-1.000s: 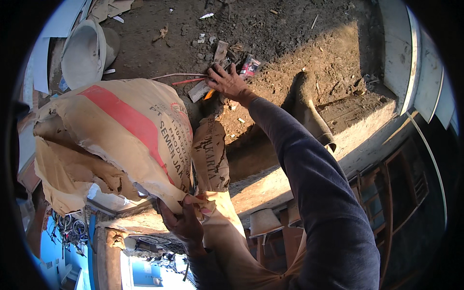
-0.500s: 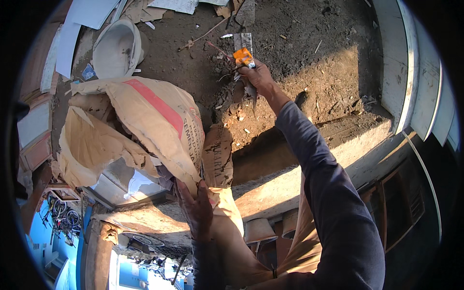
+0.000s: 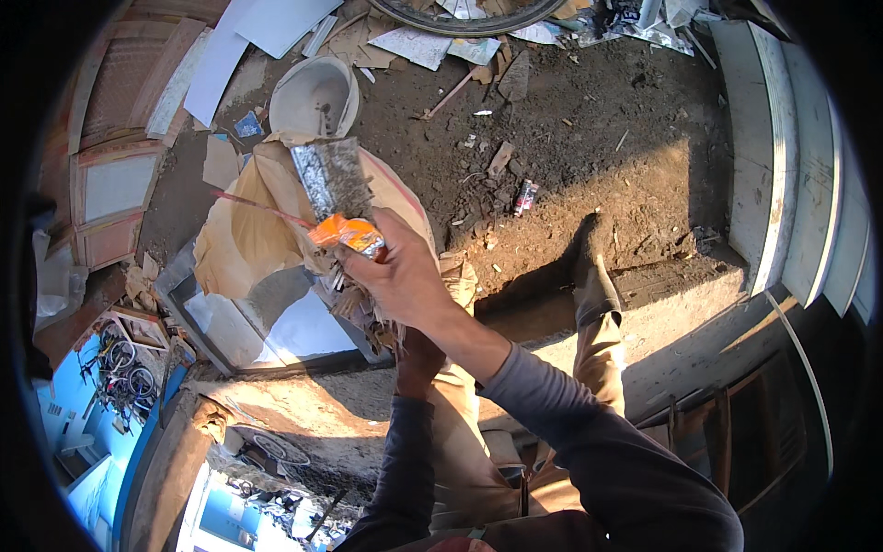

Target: The person sorts through a pile of debris and recyclables, picking up items such as plastic bottles, cardboard, and paper, and placing them into a large sack. The person also moves a bicycle frame and a white board aside to access more items.

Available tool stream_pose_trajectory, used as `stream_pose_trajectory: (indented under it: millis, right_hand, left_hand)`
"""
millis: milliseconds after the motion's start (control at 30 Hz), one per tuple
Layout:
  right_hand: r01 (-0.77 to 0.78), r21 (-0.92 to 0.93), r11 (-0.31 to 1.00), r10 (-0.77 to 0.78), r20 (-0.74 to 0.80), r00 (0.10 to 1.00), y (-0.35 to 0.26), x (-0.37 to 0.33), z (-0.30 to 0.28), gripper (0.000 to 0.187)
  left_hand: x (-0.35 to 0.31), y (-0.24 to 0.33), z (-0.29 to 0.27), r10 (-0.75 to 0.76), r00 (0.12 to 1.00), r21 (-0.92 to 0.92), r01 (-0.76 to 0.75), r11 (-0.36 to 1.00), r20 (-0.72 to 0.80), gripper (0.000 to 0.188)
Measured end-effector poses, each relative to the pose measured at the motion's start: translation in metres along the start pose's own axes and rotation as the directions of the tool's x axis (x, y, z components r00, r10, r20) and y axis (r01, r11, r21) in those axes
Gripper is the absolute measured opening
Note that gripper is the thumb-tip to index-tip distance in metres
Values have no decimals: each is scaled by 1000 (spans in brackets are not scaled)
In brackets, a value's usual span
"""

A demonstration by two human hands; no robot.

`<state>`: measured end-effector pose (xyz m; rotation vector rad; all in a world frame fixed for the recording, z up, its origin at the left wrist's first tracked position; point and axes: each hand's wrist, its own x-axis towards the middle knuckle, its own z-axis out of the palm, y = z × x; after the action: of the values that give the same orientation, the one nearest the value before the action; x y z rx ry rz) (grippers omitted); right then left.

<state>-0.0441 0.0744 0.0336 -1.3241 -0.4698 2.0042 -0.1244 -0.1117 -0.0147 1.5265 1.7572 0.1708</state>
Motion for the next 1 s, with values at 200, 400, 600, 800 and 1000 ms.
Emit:
stream_pose_trajectory:
  millis: [200, 400, 600, 800, 1000]
  right_hand:
    - [319, -601, 733, -407, -11, 914, 24, -47, -23, 62]
    - [-169, -536, 827, -150, -501, 852, 150, 44, -211, 42]
    - [-611, -581, 538, 30, -711, 703, 311, 164, -325, 135]
    - [-433, -862, 264, -323, -502, 802, 329, 161, -328, 54]
    - [-29, -953, 303, -413, -158, 897, 259, 175, -359, 34]
  left_hand:
    - [11, 6, -4, -72, 994, 14, 71, 997, 80, 52]
    - [20, 17, -2, -139, 988, 58, 135, 989, 70, 57]
    - [19, 8, 13, -177, 984, 63, 175, 983, 26, 52]
    - [20, 1, 15, -147, 988, 97, 143, 985, 38, 50]
    - [20, 0, 16, -123, 992, 93, 123, 988, -5, 51]
